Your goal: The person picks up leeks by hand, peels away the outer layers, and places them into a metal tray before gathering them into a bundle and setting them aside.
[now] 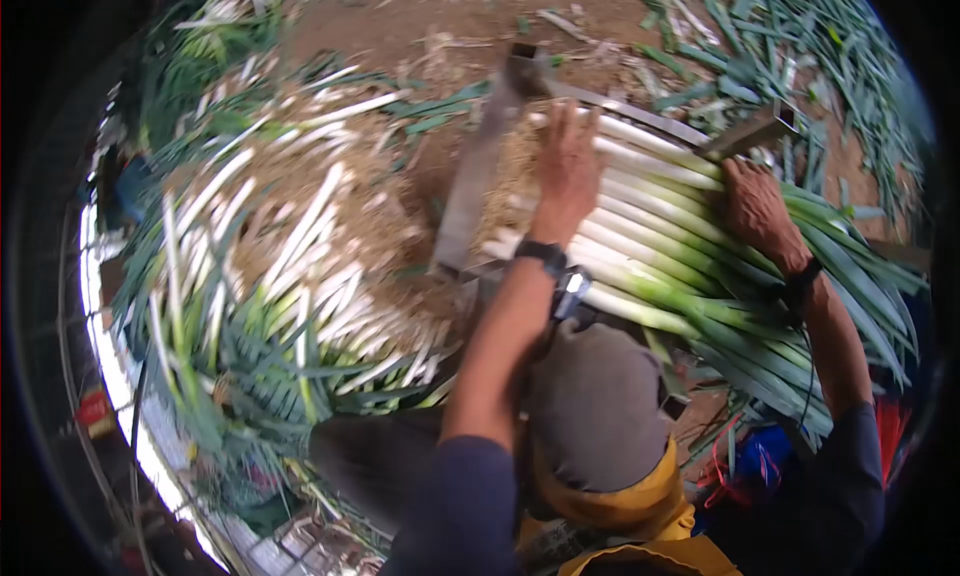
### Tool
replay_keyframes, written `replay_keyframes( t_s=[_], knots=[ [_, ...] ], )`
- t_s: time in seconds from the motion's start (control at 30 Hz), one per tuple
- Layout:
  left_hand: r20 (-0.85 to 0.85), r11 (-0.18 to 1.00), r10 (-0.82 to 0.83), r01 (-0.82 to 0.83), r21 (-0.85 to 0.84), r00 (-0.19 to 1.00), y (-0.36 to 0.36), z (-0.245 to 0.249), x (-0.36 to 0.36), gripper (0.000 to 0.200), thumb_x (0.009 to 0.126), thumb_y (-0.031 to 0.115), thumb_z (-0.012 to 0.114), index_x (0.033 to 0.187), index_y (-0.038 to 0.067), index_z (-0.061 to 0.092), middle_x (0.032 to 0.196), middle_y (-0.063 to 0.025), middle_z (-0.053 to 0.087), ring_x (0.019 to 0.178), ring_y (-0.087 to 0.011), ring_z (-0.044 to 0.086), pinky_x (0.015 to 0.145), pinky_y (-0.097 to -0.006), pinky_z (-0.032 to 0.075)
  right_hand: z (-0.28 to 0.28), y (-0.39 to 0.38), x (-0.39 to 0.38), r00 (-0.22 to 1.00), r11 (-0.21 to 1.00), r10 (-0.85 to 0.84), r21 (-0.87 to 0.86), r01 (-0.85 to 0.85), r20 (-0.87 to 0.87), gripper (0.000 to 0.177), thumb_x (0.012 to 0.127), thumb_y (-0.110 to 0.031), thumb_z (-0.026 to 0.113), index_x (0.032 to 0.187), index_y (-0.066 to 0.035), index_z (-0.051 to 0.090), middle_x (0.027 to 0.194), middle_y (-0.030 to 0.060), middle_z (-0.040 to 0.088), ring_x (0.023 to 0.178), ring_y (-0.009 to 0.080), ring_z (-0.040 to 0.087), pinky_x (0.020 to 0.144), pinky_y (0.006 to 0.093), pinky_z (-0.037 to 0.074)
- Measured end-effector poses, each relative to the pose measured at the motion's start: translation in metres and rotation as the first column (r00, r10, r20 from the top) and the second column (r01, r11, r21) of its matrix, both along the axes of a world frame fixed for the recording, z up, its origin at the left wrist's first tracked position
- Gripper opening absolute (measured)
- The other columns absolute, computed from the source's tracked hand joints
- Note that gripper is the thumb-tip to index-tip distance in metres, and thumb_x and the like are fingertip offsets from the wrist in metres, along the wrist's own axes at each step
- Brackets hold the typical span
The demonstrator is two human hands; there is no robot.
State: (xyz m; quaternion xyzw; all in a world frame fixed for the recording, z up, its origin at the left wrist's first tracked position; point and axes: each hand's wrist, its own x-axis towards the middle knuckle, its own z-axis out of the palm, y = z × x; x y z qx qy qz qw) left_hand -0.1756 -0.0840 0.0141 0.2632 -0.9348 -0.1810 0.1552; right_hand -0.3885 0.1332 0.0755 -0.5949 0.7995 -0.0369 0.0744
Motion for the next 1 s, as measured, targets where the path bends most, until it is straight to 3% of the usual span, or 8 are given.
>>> replay_keyframes(
  t_s=[0.27, 0.4, 0.5, 0.53, 0.7, 0.77, 0.83, 1.0],
  knots=[
    [-0.025, 0.925, -0.06, 0.065, 0.375, 0.998, 0.01, 0.047, 0.048, 0.066, 0.092, 0.036, 0.071, 0.145, 0.004, 0.05, 0.151, -0.0246, 0.046, 0.142, -0.0371, 0.041, 0.118, -0.0408, 0.034, 0.001, -0.002, 0.007, 0.998, 0.999, 0.03, 0.021, -0.029, -0.059, 0.045, 0.091, -0.031, 0.066, 0.118, 0.002, 0.052, 0.109, 0.0249, 0.063, 0.103, 0.0444, 0.06, 0.089, 0.0521, 0.047],
    [-0.208, 0.823, -0.002, 0.12, 0.556, 0.978, 0.026, 0.106, 0.145, 0.05, 0.094, 0.039, 0.07, 0.129, 0.004, 0.066, 0.128, -0.0215, 0.066, 0.124, -0.0344, 0.06, 0.108, -0.0375, 0.045, -0.014, 0.006, -0.001, 0.992, 0.999, 0.044, -0.016, -0.046, -0.116, 0.049, 0.095, -0.035, 0.062, 0.121, 0.004, 0.052, 0.11, 0.026, 0.064, 0.104, 0.0448, 0.06, 0.089, 0.0522, 0.048],
    [-0.115, 0.695, 0.048, 0.05, 0.717, 0.992, 0.028, 0.15, 0.234, 0.036, 0.098, 0.027, 0.068, 0.124, 0.002, 0.068, 0.12, -0.0126, 0.071, 0.111, -0.0194, 0.067, 0.098, -0.0335, 0.053, -0.029, 0.01, -0.014, 0.981, 0.993, 0.091, -0.063, -0.104, -0.173, 0.054, 0.095, -0.037, 0.062, 0.128, 0.004, 0.051, 0.112, 0.027, 0.064, 0.105, 0.0451, 0.061, 0.09, 0.0514, 0.048],
    [-0.154, 0.723, 0.099, 0.035, 0.69, 0.983, 0.033, 0.165, 0.263, 0.036, 0.099, 0.028, 0.068, 0.123, 0.001, 0.068, 0.117, -0.0122, 0.072, 0.111, -0.0186, 0.066, 0.097, -0.0327, 0.053, -0.02, 0.006, -0.014, 0.991, 0.995, 0.032, 0.101, -0.02, -0.126, 0.062, 0.093, -0.04, 0.065, 0.135, 0.002, 0.049, 0.122, 0.0253, 0.062, 0.112, 0.043, 0.06, 0.094, 0.0504, 0.048],
    [-0.139, 0.612, 0.358, -0.119, 0.782, 0.923, 0.035, 0.2, 0.394, 0.048, 0.098, 0.037, 0.066, 0.128, -0.001, 0.065, 0.117, -0.0149, 0.072, 0.112, -0.02, 0.066, 0.099, -0.0327, 0.05, 0.014, 0.006, -0.021, 0.894, 0.96, 0.168, 0.273, -0.054, -0.416, 0.075, 0.082, -0.04, 0.075, 0.141, -0.004, 0.048, 0.135, 0.0199, 0.057, 0.123, 0.0394, 0.057, 0.1, 0.0496, 0.047],
    [-0.084, 0.611, 0.504, -0.287, 0.738, 0.859, 0.037, 0.209, 0.426, 0.054, 0.099, 0.041, 0.065, 0.128, -0.005, 0.064, 0.117, -0.0164, 0.071, 0.113, -0.0218, 0.066, 0.101, -0.034, 0.049, 0.038, -0.002, -0.025, 0.924, 0.914, 0.161, 0.405, -0.007, -0.346, 0.071, 0.082, -0.041, 0.074, 0.137, -0.003, 0.053, 0.13, 0.0211, 0.061, 0.122, 0.0386, 0.058, 0.099, 0.0495, 0.048],
    [-0.129, 0.591, 0.571, -0.297, 0.75, 0.811, 0.038, 0.217, 0.451, 0.056, 0.101, 0.042, 0.061, 0.127, -0.006, 0.063, 0.118, -0.0181, 0.071, 0.113, -0.0229, 0.067, 0.101, -0.0352, 0.049, 0.127, -0.027, 0.071, 0.97, 0.871, 0.12, 0.492, 0.001, -0.213, 0.046, 0.085, -0.038, 0.07, 0.113, -0.002, 0.069, 0.113, 0.0227, 0.069, 0.108, 0.0372, 0.066, 0.092, 0.0483, 0.051],
    [-0.154, 0.577, 0.601, -0.293, 0.762, 0.784, 0.053, 0.231, 0.461, 0.05, 0.103, 0.038, 0.059, 0.128, -0.004, 0.063, 0.119, -0.0188, 0.07, 0.113, -0.0249, 0.067, 0.1, -0.0362, 0.049, 0.122, -0.045, 0.053, 0.947, 0.946, 0.298, 0.171, -0.276, -0.117, 0.026, 0.094, -0.024, 0.059, 0.093, -0.002, 0.071, 0.092, 0.0253, 0.069, 0.087, 0.0457, 0.066, 0.077, 0.0533, 0.05]
  ],
)
